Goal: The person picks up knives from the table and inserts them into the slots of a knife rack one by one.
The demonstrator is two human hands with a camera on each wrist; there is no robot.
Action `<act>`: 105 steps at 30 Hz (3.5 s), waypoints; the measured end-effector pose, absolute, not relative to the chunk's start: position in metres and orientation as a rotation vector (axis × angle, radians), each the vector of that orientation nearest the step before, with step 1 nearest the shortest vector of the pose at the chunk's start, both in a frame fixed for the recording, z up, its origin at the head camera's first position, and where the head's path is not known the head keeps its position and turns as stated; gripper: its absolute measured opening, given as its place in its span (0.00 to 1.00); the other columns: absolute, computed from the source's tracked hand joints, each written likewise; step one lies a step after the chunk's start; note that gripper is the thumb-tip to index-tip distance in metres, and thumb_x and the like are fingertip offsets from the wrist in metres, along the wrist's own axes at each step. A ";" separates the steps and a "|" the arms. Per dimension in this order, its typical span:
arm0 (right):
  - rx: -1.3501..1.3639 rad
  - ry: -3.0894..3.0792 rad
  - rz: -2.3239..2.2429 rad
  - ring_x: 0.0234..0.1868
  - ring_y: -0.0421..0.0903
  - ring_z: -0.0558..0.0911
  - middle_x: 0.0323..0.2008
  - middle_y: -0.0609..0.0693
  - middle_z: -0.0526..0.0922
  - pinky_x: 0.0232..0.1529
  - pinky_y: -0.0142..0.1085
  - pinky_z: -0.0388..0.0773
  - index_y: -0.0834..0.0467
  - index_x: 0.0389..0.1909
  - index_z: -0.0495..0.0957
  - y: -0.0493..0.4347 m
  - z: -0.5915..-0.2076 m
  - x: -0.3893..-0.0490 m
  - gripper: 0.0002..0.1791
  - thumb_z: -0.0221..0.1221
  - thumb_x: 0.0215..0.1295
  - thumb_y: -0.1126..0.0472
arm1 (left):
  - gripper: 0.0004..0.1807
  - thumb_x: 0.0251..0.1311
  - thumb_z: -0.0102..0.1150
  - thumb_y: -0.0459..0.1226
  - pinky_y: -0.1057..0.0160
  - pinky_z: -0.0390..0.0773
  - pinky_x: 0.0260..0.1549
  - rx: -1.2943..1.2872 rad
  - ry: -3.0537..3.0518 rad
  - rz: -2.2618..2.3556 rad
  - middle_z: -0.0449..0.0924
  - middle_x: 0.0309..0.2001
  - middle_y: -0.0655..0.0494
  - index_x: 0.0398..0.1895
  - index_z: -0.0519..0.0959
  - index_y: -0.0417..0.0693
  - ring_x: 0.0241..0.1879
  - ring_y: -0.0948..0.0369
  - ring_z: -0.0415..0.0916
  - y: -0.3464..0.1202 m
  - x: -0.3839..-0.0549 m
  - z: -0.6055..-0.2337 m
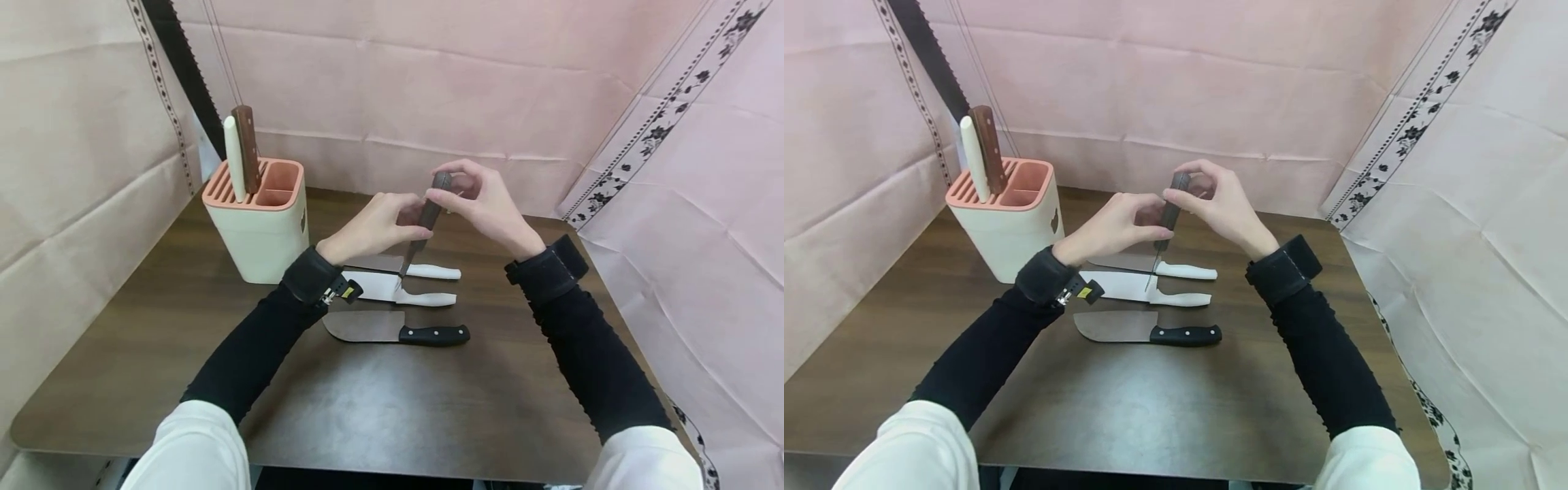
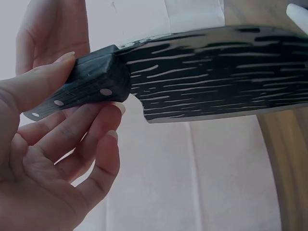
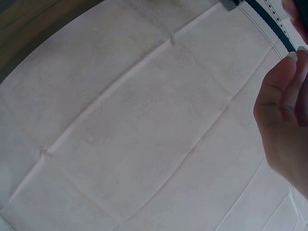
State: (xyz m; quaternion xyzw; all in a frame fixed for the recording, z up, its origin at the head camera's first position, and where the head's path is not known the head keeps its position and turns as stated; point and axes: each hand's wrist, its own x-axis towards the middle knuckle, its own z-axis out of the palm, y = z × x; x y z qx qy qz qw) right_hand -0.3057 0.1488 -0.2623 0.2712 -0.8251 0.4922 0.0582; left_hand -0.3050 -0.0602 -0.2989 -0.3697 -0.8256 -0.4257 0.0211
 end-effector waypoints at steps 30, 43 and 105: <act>0.761 -2.494 1.583 0.29 0.42 0.84 0.29 0.56 0.86 0.36 0.31 0.81 0.60 0.44 0.75 0.165 -0.282 -0.313 0.13 0.57 0.68 0.54 | 0.19 0.68 0.54 0.38 0.71 0.74 0.40 -0.725 -2.284 -1.268 0.84 0.45 0.44 0.61 0.74 0.46 0.36 0.69 0.77 -0.135 -0.294 -0.211; 0.773 -2.527 1.587 0.29 0.39 0.84 0.30 0.61 0.85 0.36 0.29 0.80 0.66 0.44 0.74 0.155 -0.270 -0.294 0.14 0.56 0.69 0.58 | 0.20 0.67 0.55 0.39 0.71 0.71 0.44 -0.613 -2.187 -1.245 0.83 0.46 0.50 0.61 0.74 0.47 0.39 0.70 0.76 -0.166 -0.287 -0.194; 0.767 -2.602 1.562 0.30 0.38 0.83 0.32 0.67 0.83 0.35 0.28 0.79 0.64 0.41 0.78 0.146 -0.292 -0.306 0.11 0.56 0.69 0.59 | 0.20 0.66 0.54 0.34 0.72 0.72 0.46 -0.224 -1.977 -1.506 0.80 0.40 0.67 0.61 0.73 0.45 0.40 0.70 0.76 -0.276 -0.314 -0.212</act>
